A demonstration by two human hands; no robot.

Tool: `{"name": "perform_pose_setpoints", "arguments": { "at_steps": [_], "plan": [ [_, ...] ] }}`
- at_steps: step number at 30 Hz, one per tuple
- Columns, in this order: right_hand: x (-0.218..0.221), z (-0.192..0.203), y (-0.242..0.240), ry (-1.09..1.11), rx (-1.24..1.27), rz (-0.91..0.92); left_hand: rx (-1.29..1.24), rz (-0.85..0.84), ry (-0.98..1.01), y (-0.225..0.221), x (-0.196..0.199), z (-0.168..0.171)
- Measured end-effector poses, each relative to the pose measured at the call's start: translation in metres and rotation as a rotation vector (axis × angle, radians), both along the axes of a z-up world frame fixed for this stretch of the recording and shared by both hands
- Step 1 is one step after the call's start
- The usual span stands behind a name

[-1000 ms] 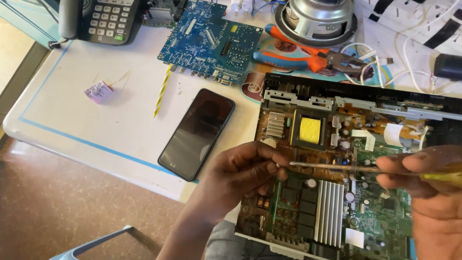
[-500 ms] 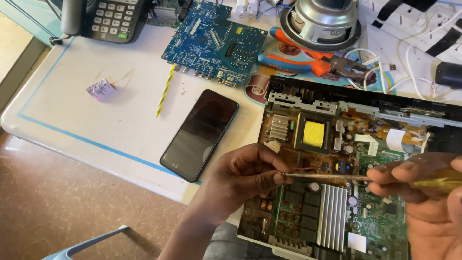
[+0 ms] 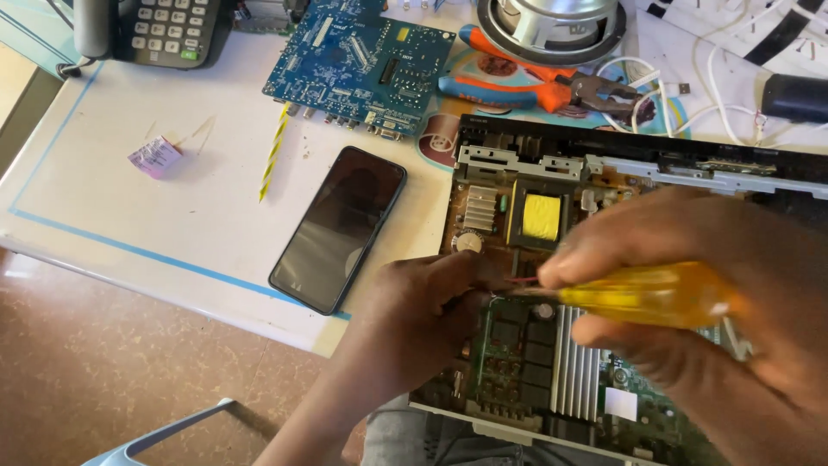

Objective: A person uses a screwdriver to secure the internal circuit board and the outer metal casing of an electronic device on a repair workbench.

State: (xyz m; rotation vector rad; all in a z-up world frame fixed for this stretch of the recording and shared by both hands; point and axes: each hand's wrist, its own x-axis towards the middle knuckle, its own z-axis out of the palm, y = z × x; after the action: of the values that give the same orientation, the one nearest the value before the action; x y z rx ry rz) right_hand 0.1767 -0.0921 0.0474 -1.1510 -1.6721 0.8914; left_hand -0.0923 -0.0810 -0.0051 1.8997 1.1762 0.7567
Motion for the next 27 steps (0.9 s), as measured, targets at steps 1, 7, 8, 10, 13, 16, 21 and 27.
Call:
{"name": "perform_pose_setpoints", "arguments": {
  "at_steps": [1, 7, 8, 10, 13, 16, 21, 27],
  "plan": [
    [-0.002, 0.004, 0.001, 0.011, -0.054, 0.048, -0.002, -0.01, -0.063, 0.001, -0.001, -0.002],
    [-0.019, 0.02, 0.011, 0.056, -0.279, 0.266, 0.034, 0.027, -0.073, -0.003, -0.001, -0.007],
    [-0.021, 0.021, 0.012, 0.068, -0.337, 0.318, 0.086, 0.025, -0.068, -0.003, 0.0, -0.008],
    [-0.023, 0.021, 0.014, 0.077, -0.398, 0.367, 0.078, 0.043, -0.061, -0.005, 0.002, -0.009],
    [-0.021, 0.021, 0.015, 0.059, -0.439, 0.414, 0.102, 0.068, -0.024, -0.007, 0.004, -0.011],
    [-0.019, 0.021, 0.016, -0.018, -0.388, 0.42, 0.095, 0.1, -0.007, -0.008, 0.006, -0.011],
    [-0.027, 0.01, 0.031, 0.172, -0.276, 0.658, 0.077, 0.122, -0.053, -0.01, 0.007, -0.012],
    [-0.047, 0.042, 0.028, -0.665, 0.245, 0.259, 0.001, 0.054, -0.215, -0.004, 0.0, 0.0]
  ]
}}
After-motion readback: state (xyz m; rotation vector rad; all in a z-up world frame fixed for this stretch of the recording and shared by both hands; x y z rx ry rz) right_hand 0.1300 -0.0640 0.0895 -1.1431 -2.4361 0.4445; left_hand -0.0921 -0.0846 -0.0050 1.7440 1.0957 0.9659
